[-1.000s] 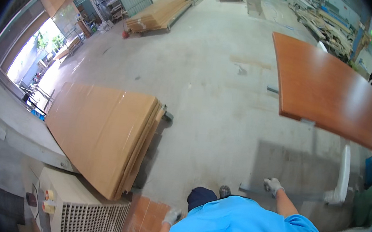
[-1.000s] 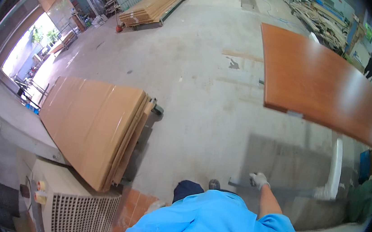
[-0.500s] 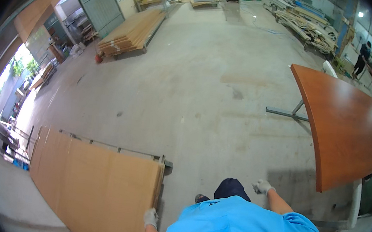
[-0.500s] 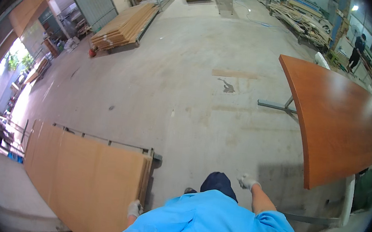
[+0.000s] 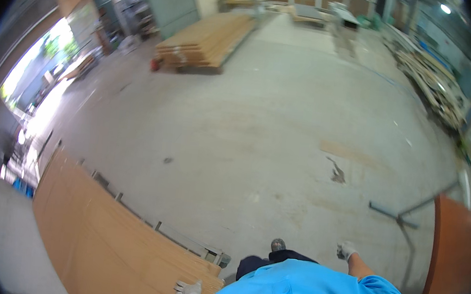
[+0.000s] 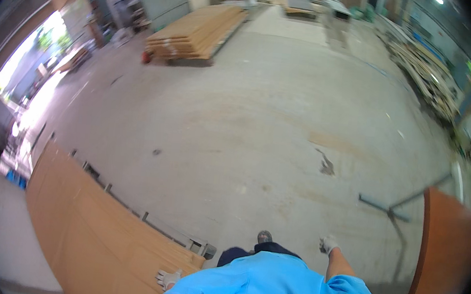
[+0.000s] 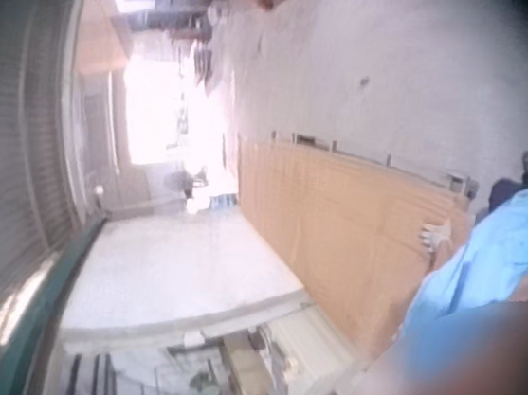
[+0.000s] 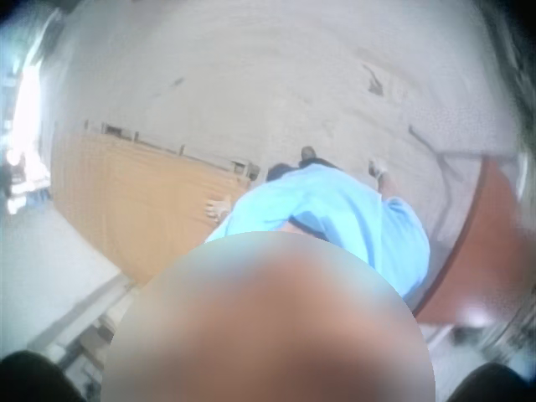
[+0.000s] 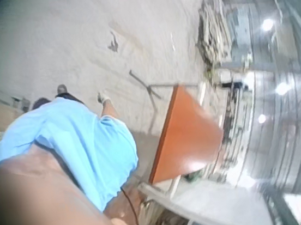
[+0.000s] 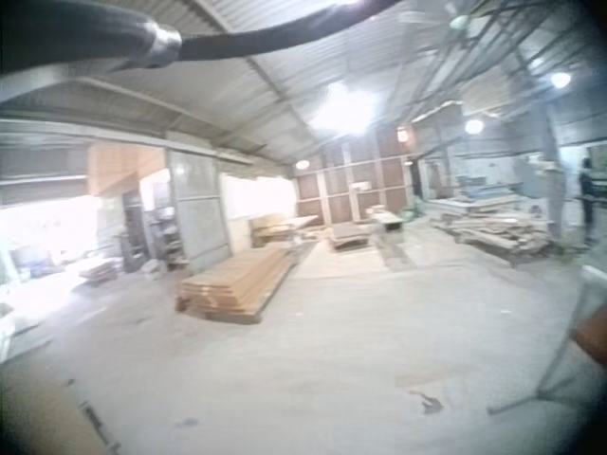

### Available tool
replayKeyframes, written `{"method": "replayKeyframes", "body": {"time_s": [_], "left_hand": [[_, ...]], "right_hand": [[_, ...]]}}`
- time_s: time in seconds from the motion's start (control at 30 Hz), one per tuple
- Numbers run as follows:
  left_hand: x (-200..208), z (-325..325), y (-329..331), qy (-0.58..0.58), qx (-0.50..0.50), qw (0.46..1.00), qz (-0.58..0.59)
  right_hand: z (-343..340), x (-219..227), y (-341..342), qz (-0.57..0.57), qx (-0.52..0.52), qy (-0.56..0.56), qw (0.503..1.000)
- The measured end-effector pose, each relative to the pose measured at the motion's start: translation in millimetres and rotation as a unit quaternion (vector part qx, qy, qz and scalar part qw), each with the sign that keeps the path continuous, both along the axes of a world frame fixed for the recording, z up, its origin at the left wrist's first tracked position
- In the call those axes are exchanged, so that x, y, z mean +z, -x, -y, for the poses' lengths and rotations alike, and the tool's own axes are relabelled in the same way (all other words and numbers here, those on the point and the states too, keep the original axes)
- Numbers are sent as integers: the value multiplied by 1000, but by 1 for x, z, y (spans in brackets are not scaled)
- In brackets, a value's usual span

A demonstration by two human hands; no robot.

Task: The person walks through a workshop and picks up a large sheet of cardboard. Using a utility knife, they cut the cardboard into smaller pieces on the floor, handling the sheet with both hands and making multiple cuts.

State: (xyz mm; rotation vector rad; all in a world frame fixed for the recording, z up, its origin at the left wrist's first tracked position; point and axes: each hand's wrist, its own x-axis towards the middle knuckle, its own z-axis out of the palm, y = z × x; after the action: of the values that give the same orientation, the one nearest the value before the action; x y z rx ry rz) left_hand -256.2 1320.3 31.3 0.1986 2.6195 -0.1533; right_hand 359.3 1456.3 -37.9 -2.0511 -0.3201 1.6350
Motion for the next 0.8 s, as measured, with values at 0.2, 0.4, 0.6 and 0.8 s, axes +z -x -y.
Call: {"method": "replayKeyframes", "body": {"time_s": [0.2, 0.4, 0.6, 0.8], "left_hand": [[-18, -12, 3, 29, 26, 999, -2], [-44, -52, 48, 42, 67, 997, 0], [-10, -143, 175, -5, 59, 982, 179], [23, -333, 395, -199, -92, 961, 169]], "right_hand": [[-345, 49, 147, 76, 274, -164, 945], [-491, 59, 353, -11, 363, -222, 905], [-499, 22, 471, 51, 503, 0, 863], [-559, 1, 511, 115, 592, 55, 796]]}}
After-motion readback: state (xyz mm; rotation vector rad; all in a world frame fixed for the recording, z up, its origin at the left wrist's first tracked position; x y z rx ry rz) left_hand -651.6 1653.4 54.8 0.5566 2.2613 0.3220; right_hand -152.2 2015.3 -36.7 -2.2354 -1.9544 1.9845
